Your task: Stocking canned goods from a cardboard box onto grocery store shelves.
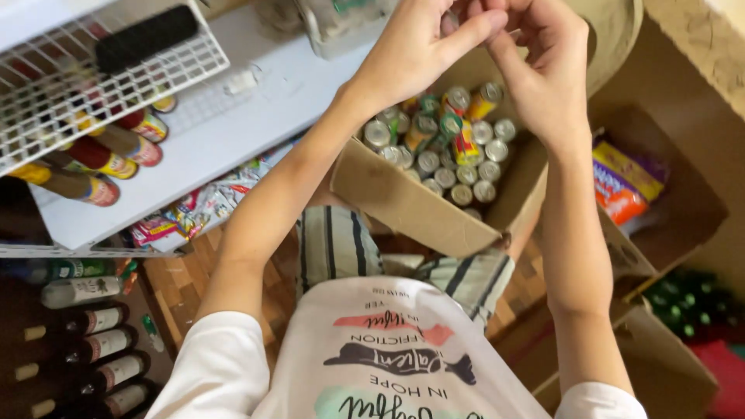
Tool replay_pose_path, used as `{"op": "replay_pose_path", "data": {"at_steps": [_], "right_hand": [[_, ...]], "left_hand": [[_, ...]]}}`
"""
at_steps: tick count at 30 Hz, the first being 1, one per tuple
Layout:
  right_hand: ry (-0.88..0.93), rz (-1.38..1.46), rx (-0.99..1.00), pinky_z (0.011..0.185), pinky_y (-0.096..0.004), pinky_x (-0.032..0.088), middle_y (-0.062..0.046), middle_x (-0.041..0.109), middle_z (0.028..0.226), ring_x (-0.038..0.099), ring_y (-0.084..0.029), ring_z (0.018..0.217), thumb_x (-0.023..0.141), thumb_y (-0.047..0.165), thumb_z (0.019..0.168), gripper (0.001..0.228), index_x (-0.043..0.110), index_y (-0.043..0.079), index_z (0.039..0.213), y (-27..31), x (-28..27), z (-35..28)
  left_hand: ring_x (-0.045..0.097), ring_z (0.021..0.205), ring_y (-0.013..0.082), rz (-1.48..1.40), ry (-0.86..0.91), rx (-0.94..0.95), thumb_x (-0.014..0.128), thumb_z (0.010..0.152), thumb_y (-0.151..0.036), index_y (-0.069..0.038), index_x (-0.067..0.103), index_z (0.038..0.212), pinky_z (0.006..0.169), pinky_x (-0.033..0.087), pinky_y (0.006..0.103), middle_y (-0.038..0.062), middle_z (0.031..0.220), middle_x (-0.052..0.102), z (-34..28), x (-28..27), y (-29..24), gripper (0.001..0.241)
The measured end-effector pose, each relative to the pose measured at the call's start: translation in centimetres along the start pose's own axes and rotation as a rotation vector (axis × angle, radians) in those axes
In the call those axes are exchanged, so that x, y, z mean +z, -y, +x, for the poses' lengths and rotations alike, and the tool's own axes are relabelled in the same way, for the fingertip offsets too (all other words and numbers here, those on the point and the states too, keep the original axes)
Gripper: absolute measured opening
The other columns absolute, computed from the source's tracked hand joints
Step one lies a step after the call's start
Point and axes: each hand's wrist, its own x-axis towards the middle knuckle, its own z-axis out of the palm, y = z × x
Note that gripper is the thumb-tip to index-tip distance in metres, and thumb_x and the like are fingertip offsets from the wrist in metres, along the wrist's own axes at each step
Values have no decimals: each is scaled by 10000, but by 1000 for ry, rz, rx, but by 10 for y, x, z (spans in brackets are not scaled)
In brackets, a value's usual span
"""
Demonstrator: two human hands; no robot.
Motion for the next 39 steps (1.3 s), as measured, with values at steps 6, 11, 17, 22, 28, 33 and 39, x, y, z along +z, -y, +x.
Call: {"op": "replay_pose_path", "data": {"at_steps": [6,11,17,22,28,33,39], "right_hand": [[-17,12,125,924,-232,529,-29,682,1159,629,-71,1037,656,-25,1128,126,618,-38,1247,-69,-19,-62],[-26,-172,212,863,-270,539,-88,681,1058,632,-114,967,683,-21,1060,136,626,-41,1182,-121,-20,-91],[83,-308,231,848,-323,581,-168,721,1050,722,-215,957,684,-9,1032,179,621,-56,1193,-178,-38,-89],[96,-519,177,946,-454,533,-223,692,1188,667,-361,1082,717,-9,981,298,638,-30,1268,-253,-62,-71],[187,-578,299,1028,-491,481,-269,587,1267,572,-470,1191,752,-8,868,459,587,-20,1297,-295,-57,-56],[225,-564,407,1053,-486,475,-291,498,1312,552,-493,1191,796,28,929,473,537,-54,1315,-327,-55,-64],[209,-509,378,1015,-466,500,-267,528,1304,576,-468,1188,763,-69,814,554,554,-57,1327,-309,-59,-57]], "left_hand": [[600,819,60,-172,94,-126,711,1069,-96,-27,647,1054,709,501,247,-17,894,635,-30,60,49,95],[588,780,90,-123,109,-178,708,1011,-35,-3,611,1011,689,504,273,24,869,619,-57,95,96,102],[646,715,176,-20,252,-229,746,954,-62,5,583,940,623,519,338,81,812,634,-56,125,187,177],[729,752,245,254,404,-415,730,1019,-203,-56,696,1026,674,551,388,103,875,754,-41,153,296,151],[712,946,344,444,319,-305,791,878,-154,-47,661,1064,829,536,482,123,1022,744,-53,170,339,251],[616,1093,396,604,249,-312,845,731,-100,-26,564,1179,863,474,531,169,1147,650,-58,174,325,534],[615,1100,372,630,352,-394,880,681,-82,11,545,1196,907,475,528,178,1154,629,-55,182,313,622]]}}
